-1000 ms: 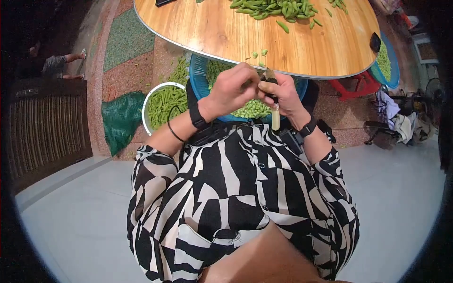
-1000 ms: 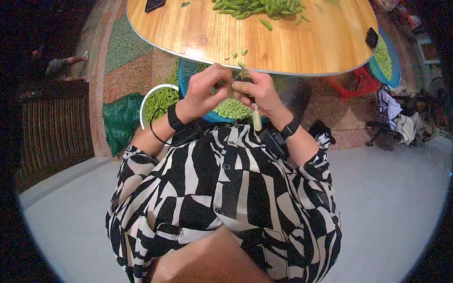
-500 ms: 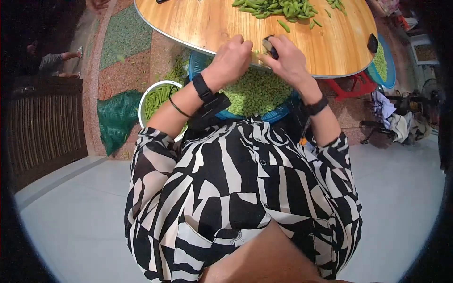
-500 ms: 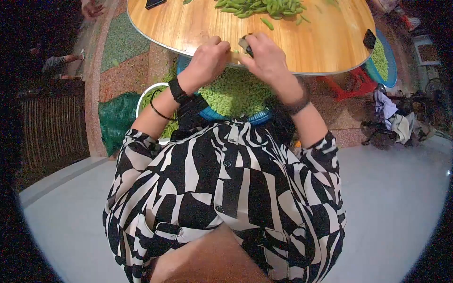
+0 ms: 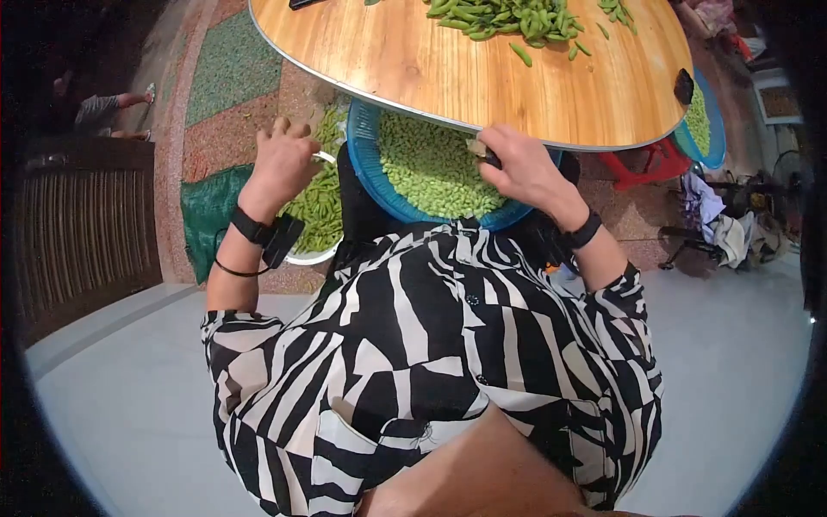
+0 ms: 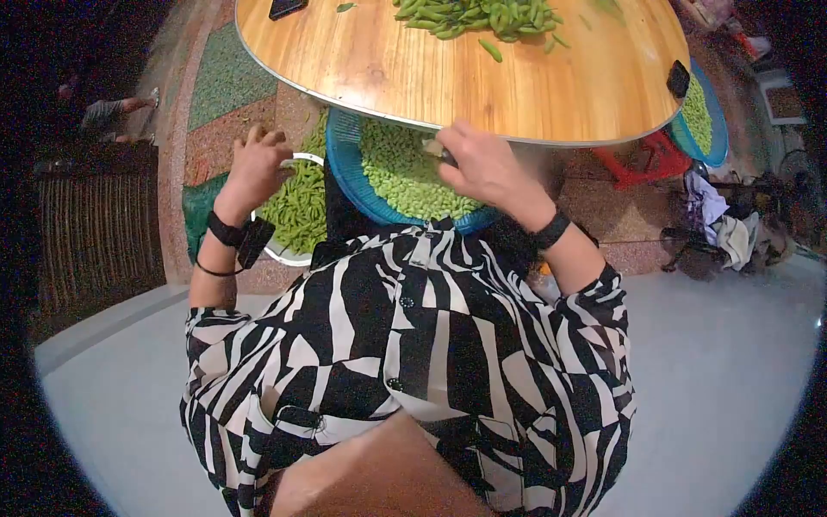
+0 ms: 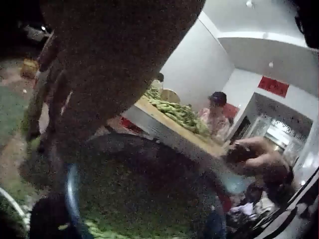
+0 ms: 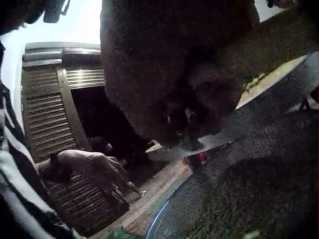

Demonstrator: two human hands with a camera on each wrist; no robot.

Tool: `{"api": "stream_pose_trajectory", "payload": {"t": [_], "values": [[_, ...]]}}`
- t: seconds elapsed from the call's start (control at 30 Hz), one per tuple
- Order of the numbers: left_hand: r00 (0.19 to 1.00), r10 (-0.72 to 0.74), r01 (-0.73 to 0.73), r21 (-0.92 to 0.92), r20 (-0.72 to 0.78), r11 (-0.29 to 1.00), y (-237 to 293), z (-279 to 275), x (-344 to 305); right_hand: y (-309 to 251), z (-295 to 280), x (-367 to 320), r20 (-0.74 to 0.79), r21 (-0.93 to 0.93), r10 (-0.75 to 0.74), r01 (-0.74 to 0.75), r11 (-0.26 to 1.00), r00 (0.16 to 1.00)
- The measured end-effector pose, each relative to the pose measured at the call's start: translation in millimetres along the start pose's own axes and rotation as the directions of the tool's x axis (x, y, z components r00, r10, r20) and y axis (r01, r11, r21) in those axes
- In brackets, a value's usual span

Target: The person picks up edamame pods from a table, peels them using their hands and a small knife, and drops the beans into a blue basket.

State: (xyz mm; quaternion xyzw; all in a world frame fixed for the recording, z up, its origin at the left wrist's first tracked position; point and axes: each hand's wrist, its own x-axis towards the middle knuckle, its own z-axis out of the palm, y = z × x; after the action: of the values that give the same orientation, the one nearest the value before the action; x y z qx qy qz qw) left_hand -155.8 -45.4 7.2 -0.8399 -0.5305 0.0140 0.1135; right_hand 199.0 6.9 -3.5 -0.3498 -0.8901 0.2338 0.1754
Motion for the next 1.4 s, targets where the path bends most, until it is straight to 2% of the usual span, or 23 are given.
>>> {"api": "stream_pose_trajectory", "payload": {"t": [0.07, 0.1, 0.13, 0.17, 0.2, 0.27, 0.3, 0.37, 0.47, 0.5, 0.57, 0.63, 0.67, 0.7, 0.73, 0.77, 0.8, 0.87, 0.9, 0.97, 1.0, 1.3, 1.4], "values": [[0.986, -0.053, 0.076, -0.149, 0.156, 0.986, -4, -3, 17, 3, 0, -4, -0.057, 0.07, -0.07, 0.073, 0.995, 0.996], [0.995, -0.046, 0.067, -0.259, 0.086, 0.964, 1, -7, 31, 2, 2, -6, -0.059, 0.069, -0.068, 0.073, 0.995, 0.996], [0.999, -0.045, 0.048, -0.363, 0.015, 0.931, 13, -11, 49, -1, 5, -9, -0.09, 0.195, 0.045, -0.026, 0.98, 0.995], [0.989, -0.007, -0.062, -0.455, -0.15, 0.888, 28, -16, 72, -2, 7, -10, -0.11, 0.317, 0.158, -0.116, 0.941, 0.981], [0.949, 0.015, -0.188, -0.523, -0.316, 0.831, 44, -19, 97, -2, 9, -9, -0.12, 0.311, 0.158, -0.114, 0.943, 0.98], [0.89, 0.164, -0.394, -0.537, -0.425, 0.746, 66, -16, 157, -1, 9, -10, -0.115, 0.648, 0.339, -0.188, 0.738, 0.934], [0.857, 0.199, -0.442, -0.481, -0.475, 0.757, 78, -11, 185, -2, 5, -12, -0.125, 0.644, 0.343, -0.187, 0.742, 0.931], [0.849, 0.224, -0.457, -0.455, -0.478, 0.764, 95, 2, 234, -2, -9, -16, 0.103, 0.928, 0.496, -0.263, 0.264, 0.862], [0.801, 0.299, -0.525, -0.369, -0.519, 0.767, 111, 32, 275, 9, -18, -28, 0.101, 0.962, 0.547, -0.221, 0.158, 0.831], [0.83, 0.255, -0.471, -0.378, -0.496, 0.797, 116, 36, 278, 14, -17, -32, 0.082, 0.982, 0.562, -0.162, 0.094, 0.823], [0.853, 0.218, -0.422, -0.381, -0.475, 0.823, 120, 43, 282, 17, -18, -34, 0.068, 0.986, 0.589, -0.144, 0.082, 0.805], [0.845, 0.171, -0.433, -0.46, -0.506, 0.775, 118, 41, 276, 17, -19, -32, 0.017, 0.998, 0.6, -0.052, 0.04, 0.8], [0.825, 0.132, -0.486, -0.569, -0.549, 0.663, 117, 41, 272, 17, -20, -29, 0.014, 0.998, 0.601, -0.049, 0.041, 0.799], [0.825, 0.136, -0.488, -0.569, -0.549, 0.662, 118, 29, 259, 18, -20, -29, -0.038, 0.998, 0.61, 0.001, 0.061, 0.792], [0.964, 0.081, -0.265, -0.893, -0.253, 0.364, 119, 7, 239, 17, -19, -28, -0.089, 0.995, 0.618, 0.05, 0.08, 0.781], [0.987, 0.143, 0.074, -0.997, 0.076, 0.019, 119, -9, 221, 16, -19, -26, -0.089, 0.996, 0.62, 0.052, 0.077, 0.78], [0.986, 0.144, 0.079, -0.997, 0.081, 0.019, 119, -14, 207, 13, -19, -23, -0.092, 0.996, 0.578, 0.067, 0.064, 0.811], [0.96, 0.191, 0.249, -0.934, 0.203, -0.255, 118, -20, 183, 7, -15, -19, -0.056, 0.998, 0.515, 0.05, 0.025, 0.855], [0.96, 0.189, 0.252, -0.933, 0.207, -0.255, 117, -22, 175, 4, -13, -18, -0.052, 0.999, 0.514, 0.048, 0.021, 0.856], [0.953, 0.178, 0.29, -0.903, 0.244, -0.317, 115, -23, 160, -5, -12, -15, 0.046, 0.991, 0.362, 0.003, -0.134, 0.931], [0.956, 0.197, 0.277, -0.882, 0.216, -0.382, 114, -22, 154, -10, -12, -14, 0.053, 0.991, 0.348, -0.008, -0.13, 0.936], [0.96, 0.094, 0.278, -0.868, 0.263, -0.413, 104, -20, 127, -25, -8, -4, 0.129, 0.978, 0.226, -0.086, -0.189, 0.966], [0.972, 0.079, 0.233, -0.894, 0.22, -0.382, 100, -16, 124, -28, -6, -2, 0.132, 0.967, 0.232, -0.074, -0.243, 0.964]]}}
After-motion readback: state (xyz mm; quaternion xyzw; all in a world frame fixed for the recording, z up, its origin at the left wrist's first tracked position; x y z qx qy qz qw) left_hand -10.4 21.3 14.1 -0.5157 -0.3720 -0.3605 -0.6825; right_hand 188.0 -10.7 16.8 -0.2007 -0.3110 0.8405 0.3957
